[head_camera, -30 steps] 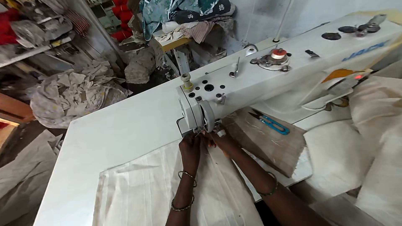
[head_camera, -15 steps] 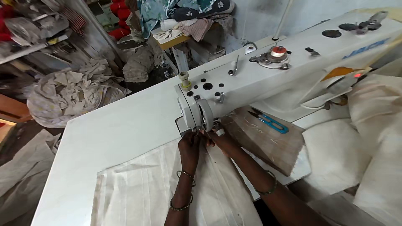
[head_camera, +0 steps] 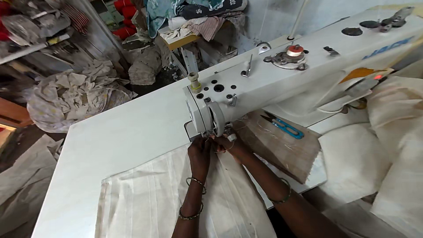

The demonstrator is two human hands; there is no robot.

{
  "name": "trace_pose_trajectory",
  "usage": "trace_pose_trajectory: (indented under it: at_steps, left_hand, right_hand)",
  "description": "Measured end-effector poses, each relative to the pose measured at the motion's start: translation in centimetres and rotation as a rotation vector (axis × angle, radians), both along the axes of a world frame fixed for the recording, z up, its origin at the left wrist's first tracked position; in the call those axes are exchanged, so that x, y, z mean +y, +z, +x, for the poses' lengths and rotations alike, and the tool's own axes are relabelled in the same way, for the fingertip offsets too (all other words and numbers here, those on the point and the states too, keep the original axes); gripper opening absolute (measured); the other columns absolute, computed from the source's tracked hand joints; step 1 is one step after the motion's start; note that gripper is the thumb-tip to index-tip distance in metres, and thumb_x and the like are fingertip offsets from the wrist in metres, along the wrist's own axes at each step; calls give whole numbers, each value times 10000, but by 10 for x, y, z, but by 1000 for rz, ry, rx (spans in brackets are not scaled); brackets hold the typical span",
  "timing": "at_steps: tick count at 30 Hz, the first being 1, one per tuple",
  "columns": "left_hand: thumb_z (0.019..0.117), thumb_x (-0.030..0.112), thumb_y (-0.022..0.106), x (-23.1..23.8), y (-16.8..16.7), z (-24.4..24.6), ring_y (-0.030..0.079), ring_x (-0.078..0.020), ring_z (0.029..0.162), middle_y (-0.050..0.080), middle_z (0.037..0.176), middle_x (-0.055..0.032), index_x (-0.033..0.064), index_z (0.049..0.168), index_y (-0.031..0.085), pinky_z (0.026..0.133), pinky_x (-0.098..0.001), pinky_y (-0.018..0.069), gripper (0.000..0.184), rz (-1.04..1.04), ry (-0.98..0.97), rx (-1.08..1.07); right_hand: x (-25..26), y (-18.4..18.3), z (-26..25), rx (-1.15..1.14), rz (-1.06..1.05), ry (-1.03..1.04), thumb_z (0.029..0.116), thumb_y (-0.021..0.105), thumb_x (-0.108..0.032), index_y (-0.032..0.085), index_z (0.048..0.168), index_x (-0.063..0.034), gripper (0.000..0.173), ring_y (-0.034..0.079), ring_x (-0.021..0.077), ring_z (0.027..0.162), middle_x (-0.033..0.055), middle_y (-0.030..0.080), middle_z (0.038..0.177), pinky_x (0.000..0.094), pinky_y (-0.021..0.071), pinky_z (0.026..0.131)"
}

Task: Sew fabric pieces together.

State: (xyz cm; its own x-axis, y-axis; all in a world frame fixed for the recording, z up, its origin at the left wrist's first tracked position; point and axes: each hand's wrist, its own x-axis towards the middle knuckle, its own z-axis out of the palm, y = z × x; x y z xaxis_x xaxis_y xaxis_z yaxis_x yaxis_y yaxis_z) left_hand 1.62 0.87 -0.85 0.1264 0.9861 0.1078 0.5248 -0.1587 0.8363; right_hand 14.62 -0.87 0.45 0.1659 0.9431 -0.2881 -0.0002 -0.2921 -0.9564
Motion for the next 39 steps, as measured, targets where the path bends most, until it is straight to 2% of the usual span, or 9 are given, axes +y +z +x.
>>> trace_pose_trajectory:
  at_steps: [7,20,29,34,39]
  left_hand:
    - [982,114,668,-1,0,1,520,-107,618,588,705,-43,-12,854,707,625,-291,454,184,14,9,14]
    - [988,127,664,-1,2,1,530,-127,631,591,707,-53,-9,845,699,635,-321,463,201,0,16,18]
    - [983,133,673,-1,1,2,507,-99,604,573,683,-30,1,831,693,611,-291,445,203,12,27,14]
    - [983,128,674,-1,2,2,508,-106,613,588,713,-41,-5,856,705,616,-294,448,186,1,26,20]
    - [984,120,670,-1,1,2,499,-104,598,562,678,-32,-1,838,693,603,-290,440,191,11,23,34]
  right_hand:
    - [-1,0,0,29,10,-12,1035,579,-74,617,968,-7,102,524,45,497,3,555,625,174,461,517]
    - [-2,-1,0,16,24,-1,1035,577,-71,619,990,-1,94,525,48,514,4,561,642,184,463,528]
    - [-3,0,0,19,29,-12,1030,585,-66,615,937,-12,112,512,43,496,-1,546,615,175,445,511]
    - [-3,0,-1,30,29,-11,1035,582,-76,611,943,-12,115,510,40,488,2,552,623,170,446,499]
    - [-3,0,-1,7,14,-8,1037,588,-96,614,971,-12,111,510,44,498,7,554,642,178,448,505]
